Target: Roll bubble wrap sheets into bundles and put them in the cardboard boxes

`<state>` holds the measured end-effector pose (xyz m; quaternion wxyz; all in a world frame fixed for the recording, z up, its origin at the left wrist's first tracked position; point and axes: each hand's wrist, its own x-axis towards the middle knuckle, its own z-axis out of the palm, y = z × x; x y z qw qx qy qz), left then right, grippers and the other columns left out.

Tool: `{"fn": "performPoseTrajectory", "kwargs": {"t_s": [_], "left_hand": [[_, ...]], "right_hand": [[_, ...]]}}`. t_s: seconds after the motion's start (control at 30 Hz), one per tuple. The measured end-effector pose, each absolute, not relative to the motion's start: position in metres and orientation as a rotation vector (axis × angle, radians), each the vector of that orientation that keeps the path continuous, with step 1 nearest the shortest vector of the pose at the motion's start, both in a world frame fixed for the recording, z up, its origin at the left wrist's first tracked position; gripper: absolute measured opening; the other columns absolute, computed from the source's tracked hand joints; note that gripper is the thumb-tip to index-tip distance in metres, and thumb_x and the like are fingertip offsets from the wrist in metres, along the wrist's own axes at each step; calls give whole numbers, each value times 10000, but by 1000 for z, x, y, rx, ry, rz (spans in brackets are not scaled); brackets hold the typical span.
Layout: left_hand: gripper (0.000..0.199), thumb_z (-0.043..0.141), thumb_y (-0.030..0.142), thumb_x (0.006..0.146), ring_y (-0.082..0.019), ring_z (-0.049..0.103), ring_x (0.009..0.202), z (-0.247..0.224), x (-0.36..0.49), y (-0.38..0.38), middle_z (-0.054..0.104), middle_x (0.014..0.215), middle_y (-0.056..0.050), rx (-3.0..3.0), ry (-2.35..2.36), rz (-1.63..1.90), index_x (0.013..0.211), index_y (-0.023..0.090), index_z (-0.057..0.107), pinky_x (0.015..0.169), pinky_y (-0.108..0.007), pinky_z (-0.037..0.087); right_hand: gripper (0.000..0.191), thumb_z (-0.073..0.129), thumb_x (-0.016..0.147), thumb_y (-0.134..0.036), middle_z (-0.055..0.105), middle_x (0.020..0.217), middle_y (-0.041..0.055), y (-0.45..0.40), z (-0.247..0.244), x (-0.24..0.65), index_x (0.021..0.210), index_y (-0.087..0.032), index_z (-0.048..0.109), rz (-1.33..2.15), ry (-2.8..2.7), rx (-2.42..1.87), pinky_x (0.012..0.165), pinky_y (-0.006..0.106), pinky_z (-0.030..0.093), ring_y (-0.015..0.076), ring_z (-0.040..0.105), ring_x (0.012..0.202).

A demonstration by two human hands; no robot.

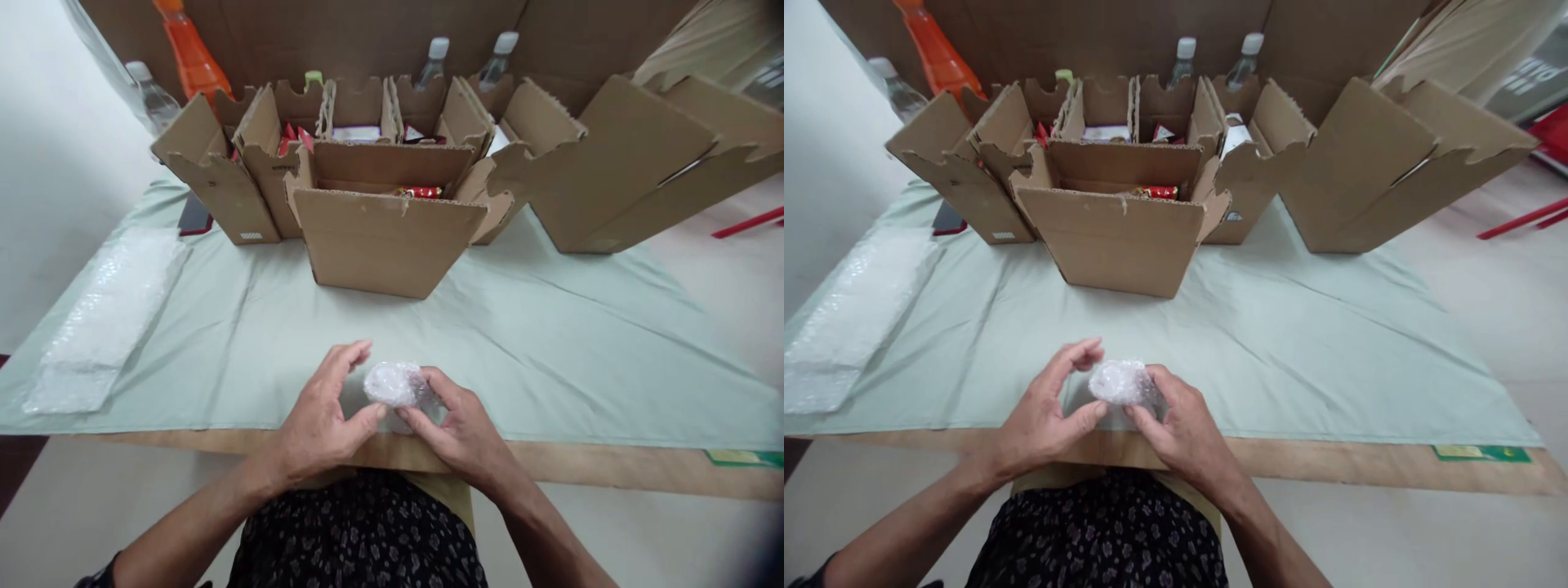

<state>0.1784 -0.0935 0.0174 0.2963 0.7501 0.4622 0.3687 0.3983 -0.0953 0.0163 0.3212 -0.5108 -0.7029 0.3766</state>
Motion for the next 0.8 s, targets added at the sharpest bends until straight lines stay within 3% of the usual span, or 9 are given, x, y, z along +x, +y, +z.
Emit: {"fn": "performPoseTrajectory", "kwargs": {"t_s": [0.13,0.27,0.33,0.5,0.6,0.8], "left_hand": [[626,685,266,923,-337,507,1454,60,167,-33,528,1545,-166,2424,1289,1222,1513,237,478,1217,-556,438],[598,707,260,890,-413,389,1537,92,163,43,541,1525,-143,2609,1315,1430,1462,205,546,1268,-638,294],[531,694,225,885,-408,451,1491,92,162,66,623,1403,-127,2651,1340,1452,1407,196,599,1264,-652,278],[303,618,131,928,-286,665,1227,57,160,54,742,1081,-17,2740,1376,1507,1167,292,713,1266,-643,268],[343,631,104,937,-245,700,1152,37,155,35,771,1097,-7,2770,1324,1565,1183,329,712,1249,-599,308],[344,651,100,947,-243,694,1177,23,155,37,774,1125,-27,2648,1386,1663,1199,328,708,1186,-554,405]], "right_hand": [[67,617,896,-249,738,882,19,-82,25,411,955,-219,624,833,-1911,-1441,636,261,522,168,677,741],[395,570,929,-240,764,1182,69,-70,23,416,1323,-232,605,890,-1966,-1428,624,259,549,202,736,933],[434,539,950,-236,753,1245,76,-64,19,417,1379,-242,605,964,-1996,-1405,580,245,533,206,739,976],[216,543,943,-261,758,950,43,-42,12,424,1086,-215,698,1056,-1999,-1322,584,250,524,176,696,762],[124,591,904,-265,732,867,31,-30,8,430,963,-211,686,1035,-1966,-1322,644,262,541,178,681,739],[55,685,863,-240,734,908,48,-21,0,434,909,-216,703,913,-1995,-1275,706,267,571,186,702,793]]}}
